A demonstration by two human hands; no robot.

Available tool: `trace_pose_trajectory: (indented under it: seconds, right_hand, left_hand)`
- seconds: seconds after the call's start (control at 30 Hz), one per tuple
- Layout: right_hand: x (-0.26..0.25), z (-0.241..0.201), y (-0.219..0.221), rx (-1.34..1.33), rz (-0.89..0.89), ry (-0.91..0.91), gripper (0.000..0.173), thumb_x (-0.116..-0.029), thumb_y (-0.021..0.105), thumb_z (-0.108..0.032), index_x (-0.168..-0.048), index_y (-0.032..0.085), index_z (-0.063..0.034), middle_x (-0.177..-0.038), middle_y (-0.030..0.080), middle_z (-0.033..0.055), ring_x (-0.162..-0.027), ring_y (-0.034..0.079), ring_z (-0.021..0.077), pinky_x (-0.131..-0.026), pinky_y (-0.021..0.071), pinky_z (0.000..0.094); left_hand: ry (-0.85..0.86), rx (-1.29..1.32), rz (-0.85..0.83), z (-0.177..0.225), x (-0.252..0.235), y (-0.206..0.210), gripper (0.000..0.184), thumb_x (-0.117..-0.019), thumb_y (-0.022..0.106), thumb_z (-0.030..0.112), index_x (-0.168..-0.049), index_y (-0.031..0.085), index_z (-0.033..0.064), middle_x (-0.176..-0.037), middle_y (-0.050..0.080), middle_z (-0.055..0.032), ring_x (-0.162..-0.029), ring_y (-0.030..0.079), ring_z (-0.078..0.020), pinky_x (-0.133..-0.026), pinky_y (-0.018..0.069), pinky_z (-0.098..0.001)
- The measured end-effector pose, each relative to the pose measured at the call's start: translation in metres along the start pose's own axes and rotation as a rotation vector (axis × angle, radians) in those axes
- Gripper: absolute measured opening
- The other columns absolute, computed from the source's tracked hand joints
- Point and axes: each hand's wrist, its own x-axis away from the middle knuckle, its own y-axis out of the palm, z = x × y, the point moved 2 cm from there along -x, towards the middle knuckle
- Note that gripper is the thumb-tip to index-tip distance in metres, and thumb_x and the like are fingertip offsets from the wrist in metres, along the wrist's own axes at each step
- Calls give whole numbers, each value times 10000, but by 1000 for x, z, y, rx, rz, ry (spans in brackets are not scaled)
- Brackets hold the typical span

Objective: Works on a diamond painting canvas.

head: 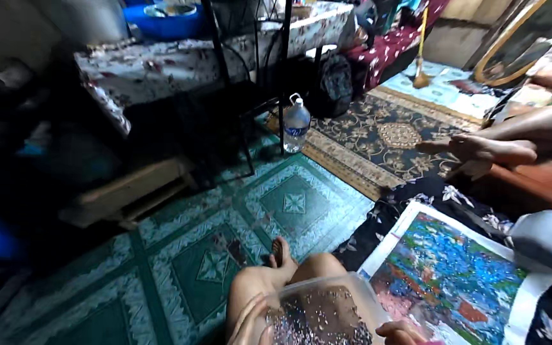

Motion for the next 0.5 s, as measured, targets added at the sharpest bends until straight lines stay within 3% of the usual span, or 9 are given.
trace_pose_trajectory:
  seconds: [0.07,0.17,0.27,0.37,0.43,0.5]
  right_hand:
    - [9,6,8,92,-41,-62,450,-1090,442,-224,-961,690,130,-806,713,180,-698,677,112,-693,571,263]
    - [13,16,18,135,-87,-171,430,-1079,491,-254,-956,709,95,-835,717,222,-721,700,206,-707,581,319]
    - [15,24,21,153,-89,-173,317,-1040,564,-197,-968,712,74,-849,720,208,-743,698,193,-734,577,287]
    - [13,29,19,179,-80,-172,233,-1002,600,-135,-979,708,70,-871,722,209,-747,695,178,-731,569,247]
    - [12,30,18,193,-84,-174,254,-1013,586,-161,-988,707,61,-874,723,199,-759,695,162,-738,567,237]
    - [12,32,17,209,-79,-169,291,-1030,562,-208,-990,707,41,-877,727,185,-764,693,155,-730,562,239]
  left_hand:
    - [-57,144,144,0,3,1,367,-924,525,-19,-1219,544,-236,-1361,529,-347,-1292,552,-219,-1084,453,-301]
    - [-207,241,264,-5,3,-3,405,-937,481,-30,-1282,482,-241,-1380,513,-326,-1269,554,-183,-1066,455,-280]
    - [-380,365,189,-16,8,-4,440,-975,424,26,-1364,448,-178,-1370,540,-254,-1251,563,-162,-1065,457,-296]
    - [-556,566,60,-22,15,4,544,-1010,374,177,-1472,351,-110,-1455,489,-185,-1311,508,-141,-1100,428,-316]
    - [-661,646,30,-29,24,13,700,-960,494,352,-1502,334,-60,-1395,550,-122,-1228,565,-111,-1047,484,-317]
    - [-692,744,59,-45,36,20,912,-828,729,546,-1460,415,-31,-1291,637,-74,-1148,631,-106,-991,538,-325]
